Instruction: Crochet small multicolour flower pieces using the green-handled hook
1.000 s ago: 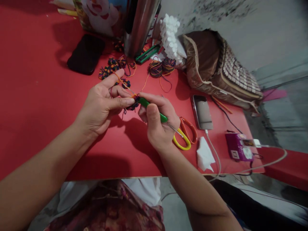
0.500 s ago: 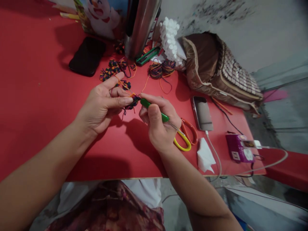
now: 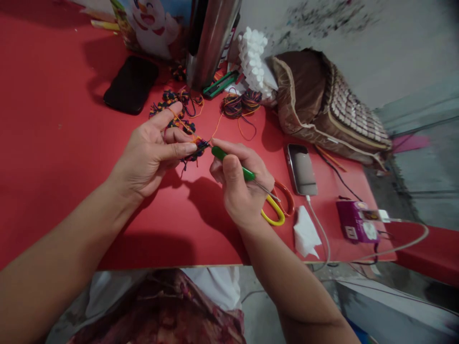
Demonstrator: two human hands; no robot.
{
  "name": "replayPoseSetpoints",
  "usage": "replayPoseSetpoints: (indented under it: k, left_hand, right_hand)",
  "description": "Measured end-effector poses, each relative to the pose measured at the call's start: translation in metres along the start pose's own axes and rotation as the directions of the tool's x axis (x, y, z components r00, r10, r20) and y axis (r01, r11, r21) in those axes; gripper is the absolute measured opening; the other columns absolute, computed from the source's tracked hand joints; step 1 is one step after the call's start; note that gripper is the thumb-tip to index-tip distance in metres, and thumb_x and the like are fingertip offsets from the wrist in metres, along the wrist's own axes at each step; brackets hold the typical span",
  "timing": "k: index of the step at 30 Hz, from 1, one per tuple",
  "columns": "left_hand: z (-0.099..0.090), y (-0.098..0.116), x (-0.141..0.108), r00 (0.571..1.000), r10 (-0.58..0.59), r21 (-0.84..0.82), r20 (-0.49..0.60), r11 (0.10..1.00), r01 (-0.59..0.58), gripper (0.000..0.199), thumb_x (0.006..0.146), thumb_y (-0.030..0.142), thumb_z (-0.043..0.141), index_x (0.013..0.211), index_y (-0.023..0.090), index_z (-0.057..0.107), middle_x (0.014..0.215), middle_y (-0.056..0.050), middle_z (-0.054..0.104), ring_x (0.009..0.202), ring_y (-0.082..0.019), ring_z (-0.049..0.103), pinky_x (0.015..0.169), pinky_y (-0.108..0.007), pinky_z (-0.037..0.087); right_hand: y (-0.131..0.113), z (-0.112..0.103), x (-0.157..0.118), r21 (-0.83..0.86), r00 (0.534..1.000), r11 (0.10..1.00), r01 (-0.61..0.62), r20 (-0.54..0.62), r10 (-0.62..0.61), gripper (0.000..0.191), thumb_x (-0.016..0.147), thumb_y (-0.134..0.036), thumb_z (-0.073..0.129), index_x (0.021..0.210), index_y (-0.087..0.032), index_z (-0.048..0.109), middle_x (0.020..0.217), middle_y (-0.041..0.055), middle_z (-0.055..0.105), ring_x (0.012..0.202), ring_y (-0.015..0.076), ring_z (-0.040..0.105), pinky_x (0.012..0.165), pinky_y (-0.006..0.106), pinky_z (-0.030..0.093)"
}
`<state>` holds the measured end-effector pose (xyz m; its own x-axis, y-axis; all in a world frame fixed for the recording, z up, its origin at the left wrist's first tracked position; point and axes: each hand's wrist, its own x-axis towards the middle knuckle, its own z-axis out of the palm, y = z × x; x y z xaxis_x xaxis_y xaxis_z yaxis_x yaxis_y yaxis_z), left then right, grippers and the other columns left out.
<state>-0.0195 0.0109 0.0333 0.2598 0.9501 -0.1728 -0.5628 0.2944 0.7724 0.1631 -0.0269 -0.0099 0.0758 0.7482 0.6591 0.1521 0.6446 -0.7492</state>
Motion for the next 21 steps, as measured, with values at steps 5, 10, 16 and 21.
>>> replayPoseSetpoints:
  k: [5,10,16,21]
  left_hand:
    - [-0.001,0.001,0.001,1.000,0.012,-0.005,0.023,1.000,-0.012,0.139,0.070,-0.006,0.097,0.189,0.001,0.026,0.071,0.009,0.082,0.062,-0.011,0.074,0.068,-0.018,0.062]
    - [-0.003,0.001,0.002,0.999,0.021,-0.005,0.046,1.000,-0.021,0.144,0.064,-0.006,0.100,0.188,0.000,0.027,0.069,0.009,0.081,0.061,-0.011,0.073,0.059,-0.018,0.056]
    - [-0.011,-0.001,0.006,0.999,0.030,-0.028,0.043,0.999,-0.029,0.120,0.061,0.000,0.109,0.170,0.009,0.060,0.072,0.008,0.083,0.064,-0.011,0.072,0.064,-0.021,0.061]
    - [-0.020,-0.002,0.009,0.995,0.037,0.039,0.093,0.998,-0.041,0.097,0.065,0.011,0.114,0.154,0.021,0.076,0.076,0.008,0.083,0.067,-0.013,0.071,0.065,-0.025,0.058]
  right_hand:
    - [0.000,-0.002,-0.002,0.050,1.000,0.999,-0.020,0.008,0.020,0.025,0.121,-0.043,0.071,0.135,-0.036,0.090,0.089,-0.0004,0.080,0.072,0.0141,0.074,0.075,0.034,0.063]
    - [-0.003,-0.007,-0.001,0.063,0.997,0.995,-0.077,0.033,0.075,0.025,0.120,-0.042,0.072,0.136,-0.039,0.091,0.088,-0.0003,0.079,0.077,0.0164,0.075,0.081,0.039,0.063]
    - [-0.009,-0.010,0.002,0.078,0.995,0.992,-0.100,0.037,0.098,0.023,0.119,-0.042,0.075,0.133,-0.040,0.093,0.088,-0.0003,0.079,0.078,0.0166,0.074,0.079,0.038,0.061]
    - [-0.009,-0.015,0.005,0.087,0.995,0.992,-0.093,0.052,0.089,0.021,0.118,-0.043,0.077,0.131,-0.040,0.094,0.092,0.0000,0.081,0.075,0.0163,0.073,0.076,0.037,0.060]
